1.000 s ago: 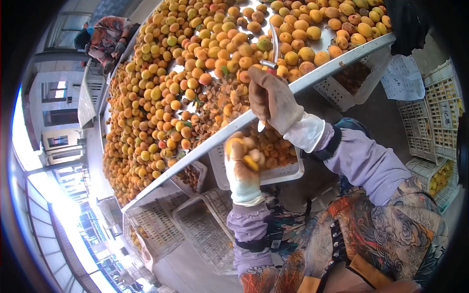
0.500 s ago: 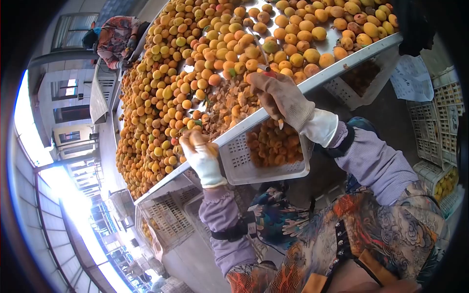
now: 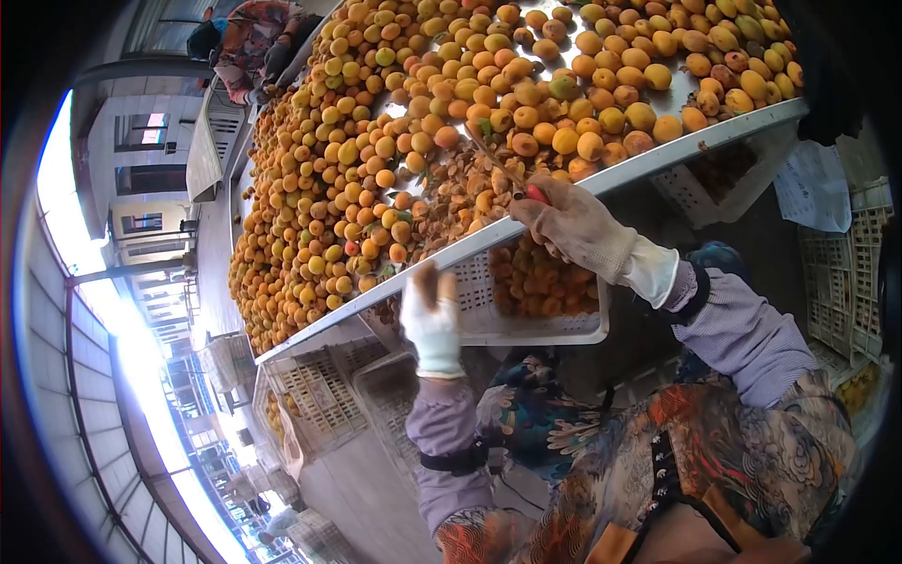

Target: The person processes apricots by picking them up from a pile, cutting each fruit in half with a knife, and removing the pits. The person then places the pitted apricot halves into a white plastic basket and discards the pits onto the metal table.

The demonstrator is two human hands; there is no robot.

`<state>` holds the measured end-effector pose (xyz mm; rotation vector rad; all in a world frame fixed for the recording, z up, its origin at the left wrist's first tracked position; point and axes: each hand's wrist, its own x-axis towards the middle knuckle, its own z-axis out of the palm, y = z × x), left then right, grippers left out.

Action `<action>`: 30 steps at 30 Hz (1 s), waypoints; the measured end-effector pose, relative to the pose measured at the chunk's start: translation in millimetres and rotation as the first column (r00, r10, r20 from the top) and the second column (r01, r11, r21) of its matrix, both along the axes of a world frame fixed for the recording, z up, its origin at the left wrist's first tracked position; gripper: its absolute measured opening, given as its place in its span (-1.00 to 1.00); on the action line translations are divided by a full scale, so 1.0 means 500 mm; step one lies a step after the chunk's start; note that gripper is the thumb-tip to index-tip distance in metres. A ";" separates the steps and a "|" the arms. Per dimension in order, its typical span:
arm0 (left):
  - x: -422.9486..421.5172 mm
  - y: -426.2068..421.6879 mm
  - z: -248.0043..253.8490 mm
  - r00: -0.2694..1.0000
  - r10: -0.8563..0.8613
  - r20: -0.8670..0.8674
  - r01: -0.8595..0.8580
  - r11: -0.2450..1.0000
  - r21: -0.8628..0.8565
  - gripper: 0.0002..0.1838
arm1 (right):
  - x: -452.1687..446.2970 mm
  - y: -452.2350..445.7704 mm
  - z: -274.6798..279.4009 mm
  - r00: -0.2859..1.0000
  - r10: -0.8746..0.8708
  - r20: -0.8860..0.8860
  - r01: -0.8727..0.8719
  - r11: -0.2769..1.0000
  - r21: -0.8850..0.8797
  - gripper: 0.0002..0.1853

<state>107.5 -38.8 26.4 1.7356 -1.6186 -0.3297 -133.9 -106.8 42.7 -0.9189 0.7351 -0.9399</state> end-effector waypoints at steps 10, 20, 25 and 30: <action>0.175 -0.187 -0.043 0.867 0.208 0.453 -0.339 0.912 0.229 -0.61 | 0.040 0.014 -0.017 0.978 0.029 0.206 -0.071 0.978 0.196 -0.79; 0.189 -0.230 -0.073 0.795 0.213 0.567 -0.425 0.863 0.272 -0.54 | 0.061 0.022 -0.036 0.990 0.141 -0.007 -0.140 0.987 0.077 -0.71; 0.187 -0.193 -0.035 0.848 0.080 -0.523 -0.093 0.996 0.002 -0.61 | 0.051 0.021 -0.009 0.977 0.203 -0.068 -0.192 0.972 0.139 -0.72; 0.108 -0.105 0.021 0.184 -0.159 -0.970 0.181 0.975 -0.126 -0.47 | 0.062 0.033 -0.038 0.962 0.205 0.182 -0.214 0.976 0.028 -0.76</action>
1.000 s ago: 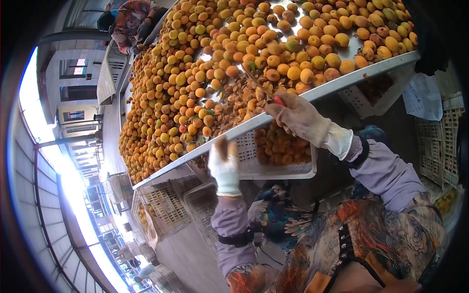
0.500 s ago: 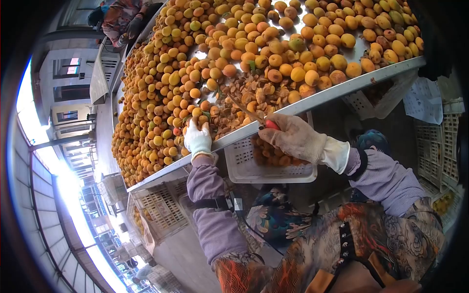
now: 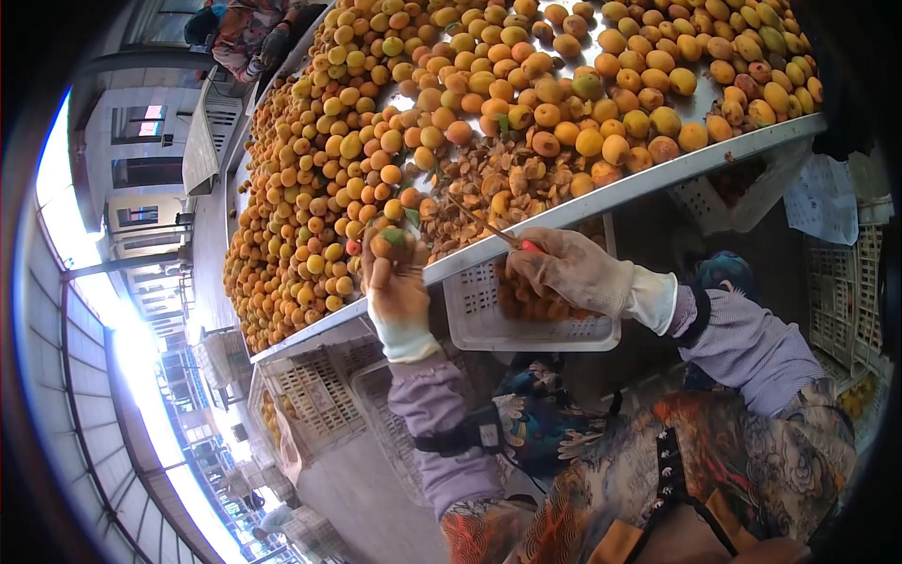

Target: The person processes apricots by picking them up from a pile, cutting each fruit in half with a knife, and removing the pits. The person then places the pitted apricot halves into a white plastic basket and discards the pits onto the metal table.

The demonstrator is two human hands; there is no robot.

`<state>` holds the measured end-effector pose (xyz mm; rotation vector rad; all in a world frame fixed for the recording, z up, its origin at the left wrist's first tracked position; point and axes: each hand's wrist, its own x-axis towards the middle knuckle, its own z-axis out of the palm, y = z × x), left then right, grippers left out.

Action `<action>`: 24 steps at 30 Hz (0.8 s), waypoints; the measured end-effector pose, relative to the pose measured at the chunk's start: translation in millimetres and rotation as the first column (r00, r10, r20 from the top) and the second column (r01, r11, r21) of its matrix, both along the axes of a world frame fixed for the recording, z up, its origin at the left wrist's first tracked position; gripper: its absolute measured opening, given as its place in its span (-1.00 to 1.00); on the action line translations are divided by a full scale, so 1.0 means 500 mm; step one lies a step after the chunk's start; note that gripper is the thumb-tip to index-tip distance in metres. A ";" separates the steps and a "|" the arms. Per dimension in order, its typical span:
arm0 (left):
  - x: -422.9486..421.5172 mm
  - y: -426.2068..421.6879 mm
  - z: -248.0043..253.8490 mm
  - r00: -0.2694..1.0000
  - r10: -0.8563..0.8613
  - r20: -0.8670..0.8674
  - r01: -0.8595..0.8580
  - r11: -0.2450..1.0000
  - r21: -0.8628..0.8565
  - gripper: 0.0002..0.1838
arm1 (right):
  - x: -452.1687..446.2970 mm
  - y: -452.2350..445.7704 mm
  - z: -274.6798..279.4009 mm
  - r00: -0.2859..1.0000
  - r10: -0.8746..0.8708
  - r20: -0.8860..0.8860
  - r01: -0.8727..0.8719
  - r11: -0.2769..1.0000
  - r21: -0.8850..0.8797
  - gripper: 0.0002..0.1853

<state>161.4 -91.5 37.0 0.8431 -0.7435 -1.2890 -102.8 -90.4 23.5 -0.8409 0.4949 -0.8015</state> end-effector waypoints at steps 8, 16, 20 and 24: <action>-0.154 0.082 -0.026 0.997 -0.030 -0.068 0.031 1.000 0.008 -0.37 | 0.002 0.007 -0.013 0.988 0.157 0.011 -0.157 0.981 0.118 -0.76; -0.238 0.071 -0.020 0.990 -0.118 0.077 0.114 0.992 0.056 -0.37 | 0.007 -0.025 -0.004 0.926 -0.328 -0.185 0.283 0.930 -0.234 -0.72; -0.255 0.068 -0.012 0.993 -0.088 0.076 0.084 0.995 0.058 -0.35 | -0.005 -0.031 0.010 0.824 -0.450 -0.345 0.294 0.860 -0.418 -0.71; -0.242 0.060 -0.028 0.997 -0.074 0.033 0.076 0.996 -0.054 -0.34 | 0.003 -0.061 0.001 0.841 -0.465 -0.276 0.399 0.878 -0.263 -0.73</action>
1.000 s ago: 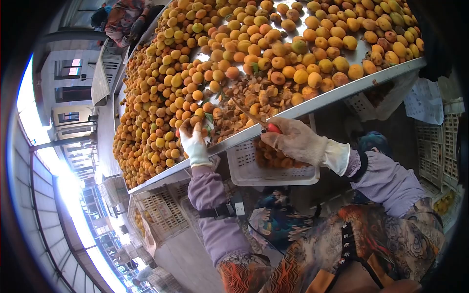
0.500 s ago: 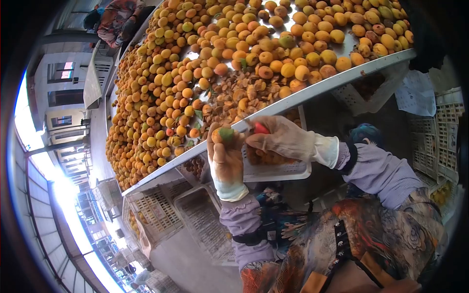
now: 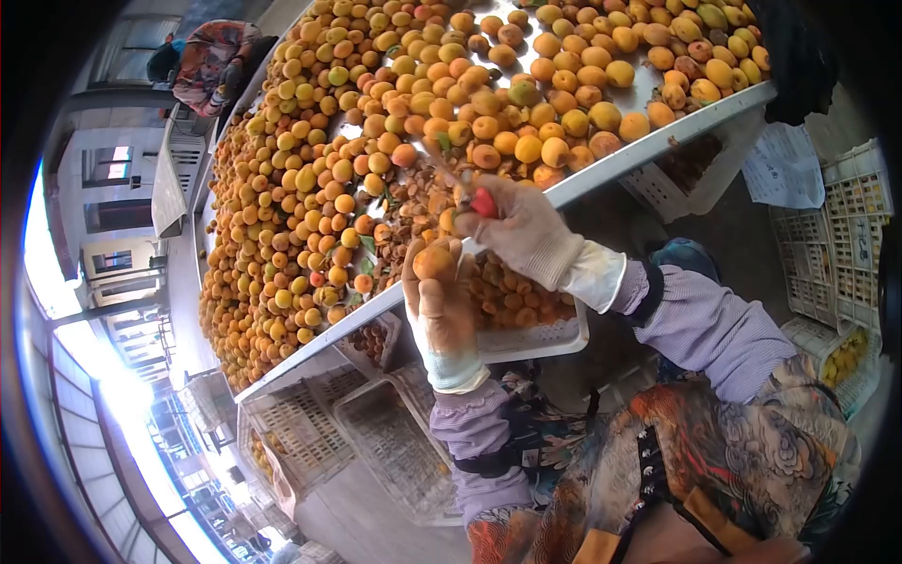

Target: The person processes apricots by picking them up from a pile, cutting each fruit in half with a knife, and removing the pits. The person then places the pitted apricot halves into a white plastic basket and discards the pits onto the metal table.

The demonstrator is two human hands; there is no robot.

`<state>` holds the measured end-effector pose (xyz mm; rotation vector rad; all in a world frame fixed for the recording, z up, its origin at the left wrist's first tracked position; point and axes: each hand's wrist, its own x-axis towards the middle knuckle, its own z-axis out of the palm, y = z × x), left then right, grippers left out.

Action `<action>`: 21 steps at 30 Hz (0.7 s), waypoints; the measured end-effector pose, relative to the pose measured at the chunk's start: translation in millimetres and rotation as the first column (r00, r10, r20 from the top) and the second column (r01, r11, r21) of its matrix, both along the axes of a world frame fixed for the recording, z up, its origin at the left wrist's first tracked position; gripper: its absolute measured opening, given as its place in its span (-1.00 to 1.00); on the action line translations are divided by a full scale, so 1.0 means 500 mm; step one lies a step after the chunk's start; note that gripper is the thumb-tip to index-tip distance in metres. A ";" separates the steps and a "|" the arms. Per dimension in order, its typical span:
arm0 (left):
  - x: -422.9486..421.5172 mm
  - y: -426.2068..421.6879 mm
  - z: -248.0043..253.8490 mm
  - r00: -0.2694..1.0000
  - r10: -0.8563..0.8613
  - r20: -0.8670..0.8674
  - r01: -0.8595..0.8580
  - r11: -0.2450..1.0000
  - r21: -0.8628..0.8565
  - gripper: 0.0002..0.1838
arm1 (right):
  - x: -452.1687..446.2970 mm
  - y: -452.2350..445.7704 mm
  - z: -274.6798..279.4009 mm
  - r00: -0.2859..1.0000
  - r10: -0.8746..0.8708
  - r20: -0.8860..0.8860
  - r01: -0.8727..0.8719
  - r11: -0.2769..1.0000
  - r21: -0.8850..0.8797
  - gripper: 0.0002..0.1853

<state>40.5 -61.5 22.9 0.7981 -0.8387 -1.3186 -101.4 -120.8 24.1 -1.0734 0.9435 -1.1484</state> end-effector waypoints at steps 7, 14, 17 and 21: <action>0.038 0.014 -0.005 0.980 0.031 -0.195 -0.026 0.999 0.031 -0.40 | -0.004 -0.047 -0.021 0.998 0.057 -0.007 -0.057 0.998 -0.019 -0.70; 0.060 0.015 -0.007 0.971 0.035 -0.235 -0.038 0.999 -0.007 -0.37 | -0.020 -0.006 0.004 0.916 0.253 0.311 -0.272 0.962 0.018 -0.68; 0.067 0.013 -0.009 0.971 0.084 -0.226 -0.080 0.996 0.026 -0.36 | -0.010 -0.009 -0.003 0.899 0.211 0.383 -0.240 0.970 0.028 -0.63; 0.067 0.016 -0.011 0.958 0.014 -0.286 -0.020 1.000 -0.017 -0.39 | -0.023 0.009 0.018 0.848 0.465 0.254 -0.494 0.867 0.062 -0.61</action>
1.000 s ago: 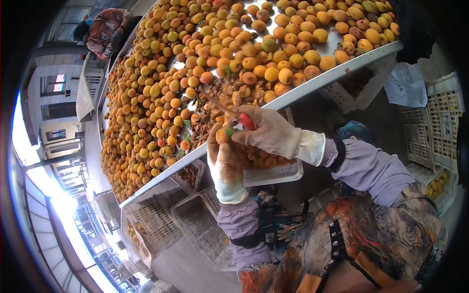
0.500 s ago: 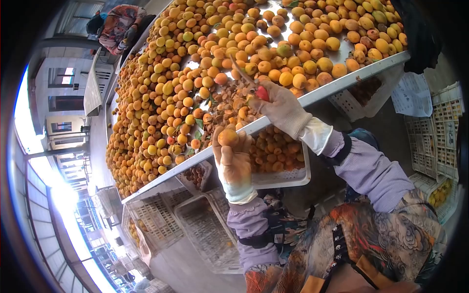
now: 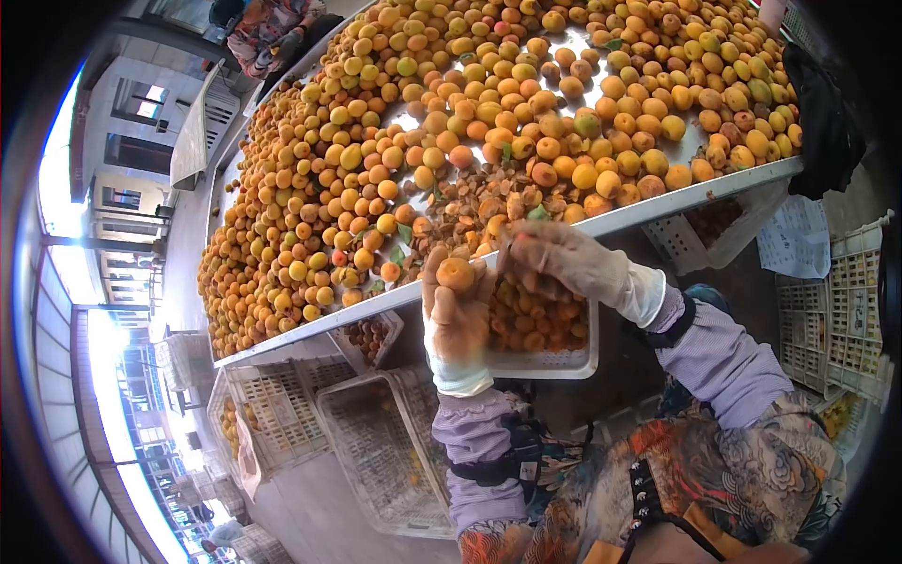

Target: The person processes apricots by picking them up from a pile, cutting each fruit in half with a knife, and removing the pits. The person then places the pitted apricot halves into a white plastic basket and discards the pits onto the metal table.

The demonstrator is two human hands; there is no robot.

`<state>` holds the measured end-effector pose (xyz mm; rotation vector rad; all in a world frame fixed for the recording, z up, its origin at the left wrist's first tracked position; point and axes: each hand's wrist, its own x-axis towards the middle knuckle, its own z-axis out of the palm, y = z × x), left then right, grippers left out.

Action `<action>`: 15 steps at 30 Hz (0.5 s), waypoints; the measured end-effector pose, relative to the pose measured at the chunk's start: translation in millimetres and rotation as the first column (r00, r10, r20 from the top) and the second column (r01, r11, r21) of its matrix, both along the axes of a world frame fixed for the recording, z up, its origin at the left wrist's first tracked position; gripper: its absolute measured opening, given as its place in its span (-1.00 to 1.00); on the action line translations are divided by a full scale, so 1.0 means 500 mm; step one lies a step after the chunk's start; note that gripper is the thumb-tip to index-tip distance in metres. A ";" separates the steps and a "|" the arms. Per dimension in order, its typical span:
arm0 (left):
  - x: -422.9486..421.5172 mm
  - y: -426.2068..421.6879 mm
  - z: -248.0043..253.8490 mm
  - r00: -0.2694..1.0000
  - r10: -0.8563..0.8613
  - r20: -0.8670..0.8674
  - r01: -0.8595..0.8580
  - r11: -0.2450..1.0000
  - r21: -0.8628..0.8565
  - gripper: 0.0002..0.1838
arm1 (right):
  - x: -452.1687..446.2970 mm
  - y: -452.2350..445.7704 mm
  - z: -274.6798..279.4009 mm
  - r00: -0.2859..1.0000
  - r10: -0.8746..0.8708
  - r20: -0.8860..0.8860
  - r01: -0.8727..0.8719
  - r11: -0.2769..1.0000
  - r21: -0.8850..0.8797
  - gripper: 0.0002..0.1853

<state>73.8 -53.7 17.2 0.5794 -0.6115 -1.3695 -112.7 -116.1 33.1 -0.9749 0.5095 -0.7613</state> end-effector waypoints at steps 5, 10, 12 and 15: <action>-0.009 0.008 0.009 0.999 0.010 0.053 -0.011 1.000 0.011 -0.32 | -0.004 0.029 0.017 0.940 0.342 0.000 -0.341 0.938 0.064 -0.68; -0.017 0.006 0.017 0.994 0.018 0.109 -0.018 1.000 -0.006 -0.32 | -0.001 0.033 0.013 0.915 0.379 -0.138 -0.373 0.926 0.066 -0.68; -0.016 0.006 0.014 0.992 0.019 0.121 -0.018 1.000 -0.011 -0.33 | -0.003 0.037 0.014 0.923 0.368 -0.110 -0.357 0.928 0.108 -0.68; -0.010 0.005 0.013 0.994 -0.030 0.108 0.035 0.998 -0.051 -0.33 | -0.002 0.037 0.004 0.929 0.362 -0.075 -0.353 0.929 0.111 -0.69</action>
